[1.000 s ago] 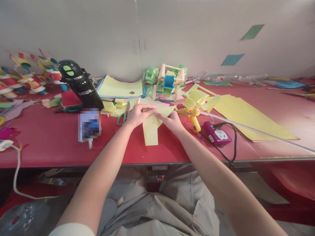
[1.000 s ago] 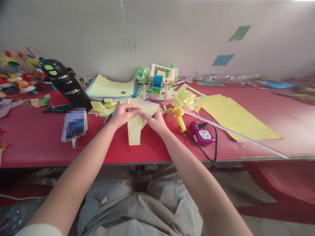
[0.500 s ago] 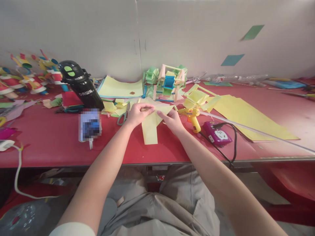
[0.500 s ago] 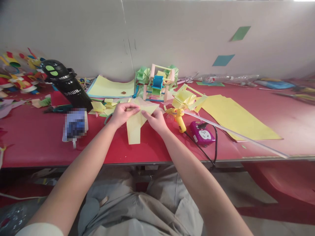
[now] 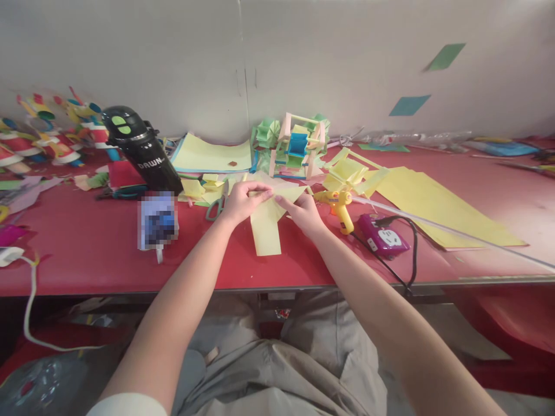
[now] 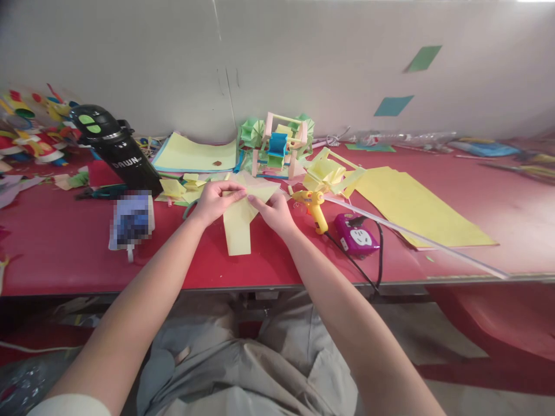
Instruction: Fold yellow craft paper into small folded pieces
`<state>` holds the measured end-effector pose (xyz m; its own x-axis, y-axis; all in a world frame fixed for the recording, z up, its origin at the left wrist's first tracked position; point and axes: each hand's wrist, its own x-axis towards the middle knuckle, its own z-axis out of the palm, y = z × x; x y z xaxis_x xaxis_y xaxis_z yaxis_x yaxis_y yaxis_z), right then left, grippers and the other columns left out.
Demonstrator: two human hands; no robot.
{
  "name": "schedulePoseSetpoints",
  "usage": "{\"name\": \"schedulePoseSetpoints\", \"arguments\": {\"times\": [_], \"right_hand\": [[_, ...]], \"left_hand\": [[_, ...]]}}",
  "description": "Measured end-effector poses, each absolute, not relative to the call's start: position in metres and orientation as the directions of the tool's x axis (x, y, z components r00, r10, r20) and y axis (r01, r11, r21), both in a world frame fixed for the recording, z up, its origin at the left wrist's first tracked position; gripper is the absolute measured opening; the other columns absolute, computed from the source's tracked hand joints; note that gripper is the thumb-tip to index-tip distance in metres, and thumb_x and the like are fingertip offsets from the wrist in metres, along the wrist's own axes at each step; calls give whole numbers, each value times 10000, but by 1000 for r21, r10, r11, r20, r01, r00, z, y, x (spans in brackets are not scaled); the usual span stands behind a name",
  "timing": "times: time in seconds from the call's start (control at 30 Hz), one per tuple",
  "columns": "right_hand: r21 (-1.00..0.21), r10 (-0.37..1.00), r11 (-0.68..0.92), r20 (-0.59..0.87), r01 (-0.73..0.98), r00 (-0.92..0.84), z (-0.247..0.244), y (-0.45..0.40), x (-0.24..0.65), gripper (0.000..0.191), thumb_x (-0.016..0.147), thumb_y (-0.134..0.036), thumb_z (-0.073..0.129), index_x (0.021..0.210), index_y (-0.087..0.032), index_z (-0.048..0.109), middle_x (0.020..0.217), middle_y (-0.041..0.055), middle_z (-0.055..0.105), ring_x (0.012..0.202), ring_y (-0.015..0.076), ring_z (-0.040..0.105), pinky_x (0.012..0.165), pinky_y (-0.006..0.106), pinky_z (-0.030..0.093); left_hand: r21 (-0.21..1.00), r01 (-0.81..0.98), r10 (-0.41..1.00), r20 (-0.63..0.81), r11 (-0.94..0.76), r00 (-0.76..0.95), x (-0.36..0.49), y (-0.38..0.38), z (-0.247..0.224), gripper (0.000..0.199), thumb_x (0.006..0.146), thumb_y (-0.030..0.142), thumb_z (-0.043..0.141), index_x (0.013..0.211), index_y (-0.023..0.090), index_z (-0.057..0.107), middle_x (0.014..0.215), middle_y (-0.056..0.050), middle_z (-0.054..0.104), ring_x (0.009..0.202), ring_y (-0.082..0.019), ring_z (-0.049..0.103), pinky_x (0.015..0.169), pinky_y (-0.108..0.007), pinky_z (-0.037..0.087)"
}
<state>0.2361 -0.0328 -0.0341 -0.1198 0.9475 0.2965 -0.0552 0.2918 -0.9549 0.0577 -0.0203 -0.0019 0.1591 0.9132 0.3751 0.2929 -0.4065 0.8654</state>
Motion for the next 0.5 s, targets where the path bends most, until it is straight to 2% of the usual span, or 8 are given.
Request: {"name": "schedulePoseSetpoints", "arguments": {"times": [0.13, 0.33, 0.5], "right_hand": [[-957, 951, 283, 289, -63, -110, -34, -33, 237, 427, 727, -558, 750, 926, -180, 751, 975, 85, 763, 960, 286, 703, 793, 393, 578], [-955, 949, 284, 293, -88, -117, -36, -31, 237, 385, 741, -526, 754, 911, -180, 746, 950, 76, 765, 907, 267, 714, 819, 400, 576], [-954, 946, 288, 297, -86, -131, -34, -33, 236, 426, 737, -568, 740, 930, -188, 743, 967, 74, 764, 935, 269, 710, 840, 404, 576]], "left_hand": [[877, 289, 923, 354, -384, 151, 57, -21, -2, 324, 732, 481, 761, 871, 188, 773, 926, -78, 771, 928, -238, 694, 854, -358, 539], [897, 236, 924, 338, -374, 180, 56, -20, -2, 328, 739, 463, 757, 904, 181, 773, 945, -86, 768, 925, -235, 698, 855, -363, 549], [905, 240, 934, 322, -351, 152, 56, -20, -3, 317, 713, 452, 782, 877, 182, 770, 925, -87, 765, 913, -241, 698, 845, -365, 544]]}}
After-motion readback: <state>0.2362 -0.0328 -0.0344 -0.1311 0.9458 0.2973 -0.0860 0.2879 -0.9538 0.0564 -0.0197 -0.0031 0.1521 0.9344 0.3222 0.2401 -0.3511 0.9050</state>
